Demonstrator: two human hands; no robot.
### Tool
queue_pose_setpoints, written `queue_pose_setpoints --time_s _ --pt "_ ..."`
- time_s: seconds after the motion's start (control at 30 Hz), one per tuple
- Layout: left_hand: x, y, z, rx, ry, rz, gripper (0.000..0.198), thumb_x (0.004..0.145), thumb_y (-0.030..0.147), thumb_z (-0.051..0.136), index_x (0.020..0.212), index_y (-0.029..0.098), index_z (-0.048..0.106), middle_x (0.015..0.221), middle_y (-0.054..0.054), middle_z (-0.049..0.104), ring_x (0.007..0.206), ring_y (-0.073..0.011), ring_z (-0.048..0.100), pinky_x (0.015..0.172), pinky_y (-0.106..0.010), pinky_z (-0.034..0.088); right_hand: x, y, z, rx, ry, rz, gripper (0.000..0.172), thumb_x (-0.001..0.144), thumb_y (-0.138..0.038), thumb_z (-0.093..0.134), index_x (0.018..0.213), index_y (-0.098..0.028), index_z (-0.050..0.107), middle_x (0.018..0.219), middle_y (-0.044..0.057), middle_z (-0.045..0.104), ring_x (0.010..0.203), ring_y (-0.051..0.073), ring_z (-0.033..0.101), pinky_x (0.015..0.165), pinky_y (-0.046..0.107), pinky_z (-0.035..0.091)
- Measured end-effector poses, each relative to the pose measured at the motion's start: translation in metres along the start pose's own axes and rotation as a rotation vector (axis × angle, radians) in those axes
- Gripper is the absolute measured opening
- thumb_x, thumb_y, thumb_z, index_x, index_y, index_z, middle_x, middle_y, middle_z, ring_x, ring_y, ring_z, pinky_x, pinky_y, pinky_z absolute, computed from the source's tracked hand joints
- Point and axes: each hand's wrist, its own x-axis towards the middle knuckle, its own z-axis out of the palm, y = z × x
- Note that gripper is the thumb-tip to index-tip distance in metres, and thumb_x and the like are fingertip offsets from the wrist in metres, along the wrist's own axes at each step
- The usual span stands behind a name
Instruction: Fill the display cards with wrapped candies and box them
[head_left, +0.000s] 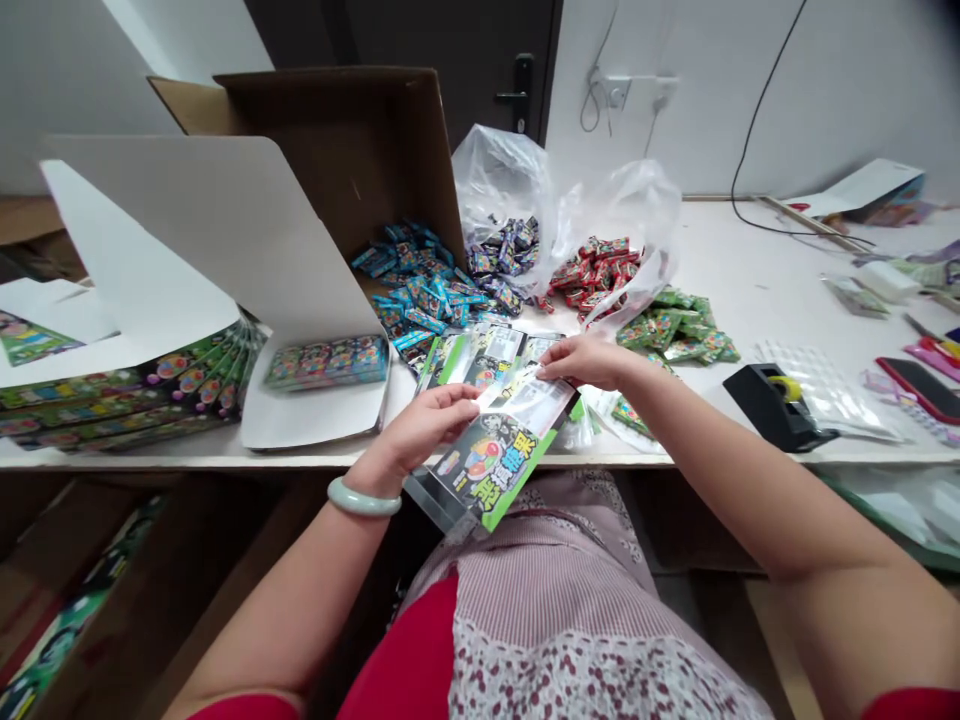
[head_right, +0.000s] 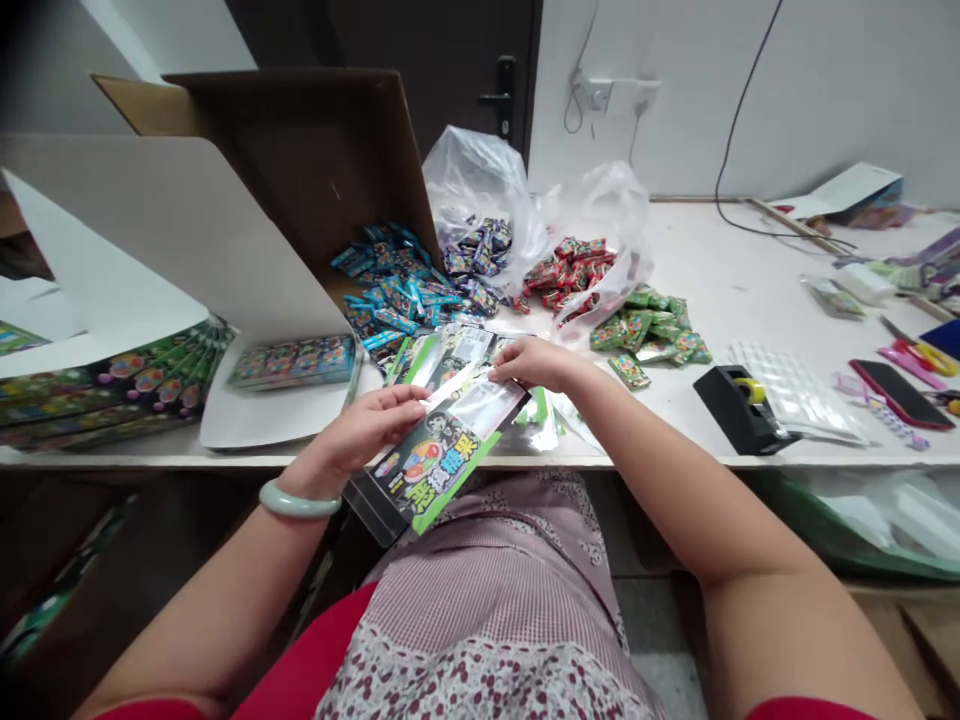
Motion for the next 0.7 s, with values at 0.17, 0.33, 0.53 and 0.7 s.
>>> queue_pose_setpoints --time_s 0.17,0.33,0.53,0.7 --pt "-0.001 -0.008 0.0 0.071 -0.056 0.083 0.034 0.078 0.039 0.067 0.103 0.018 0.061 0.073 0.0 0.062 0.061 -0.0121 0.057 0.056 -0.023 0.043 -0.004 0.004 0.009 0.037 -0.022 0.002 0.015 0.064 -0.013 0.08 0.065 -0.016 0.065 0.06 -0.002 0.059 0.056 0.008 0.053 0.052 0.021 0.045" --pt "-0.011 -0.014 -0.006 0.568 0.052 0.355 0.023 0.089 0.032 0.053 0.107 0.02 0.062 0.088 -0.003 0.068 0.081 -0.0172 0.063 0.076 -0.03 0.048 -0.011 0.022 0.029 0.179 -0.225 -0.005 0.025 0.062 -0.026 0.083 0.08 -0.015 0.07 0.077 0.0 0.069 0.064 0.009 0.058 0.061 0.022 0.047" --pt "-0.027 -0.021 -0.003 0.959 -0.017 0.575 0.036 0.094 0.026 0.046 0.128 0.017 0.052 0.12 -0.015 0.065 0.103 -0.0259 0.065 0.088 -0.041 0.053 -0.023 0.054 0.049 0.149 -0.144 -0.203 0.035 0.065 -0.043 0.081 0.086 -0.016 0.073 0.084 0.002 0.072 0.076 0.014 0.063 0.083 0.032 0.048" --pt "-0.031 -0.022 0.013 1.13 0.051 0.724 0.037 0.093 0.014 0.041 0.129 0.011 0.051 0.121 -0.019 0.064 0.108 -0.0287 0.064 0.09 -0.047 0.054 -0.046 0.064 0.055 0.174 -0.118 -0.325 0.036 0.076 -0.049 0.072 0.097 -0.019 0.072 0.107 0.006 0.071 0.099 0.019 0.064 0.098 0.039 0.044"
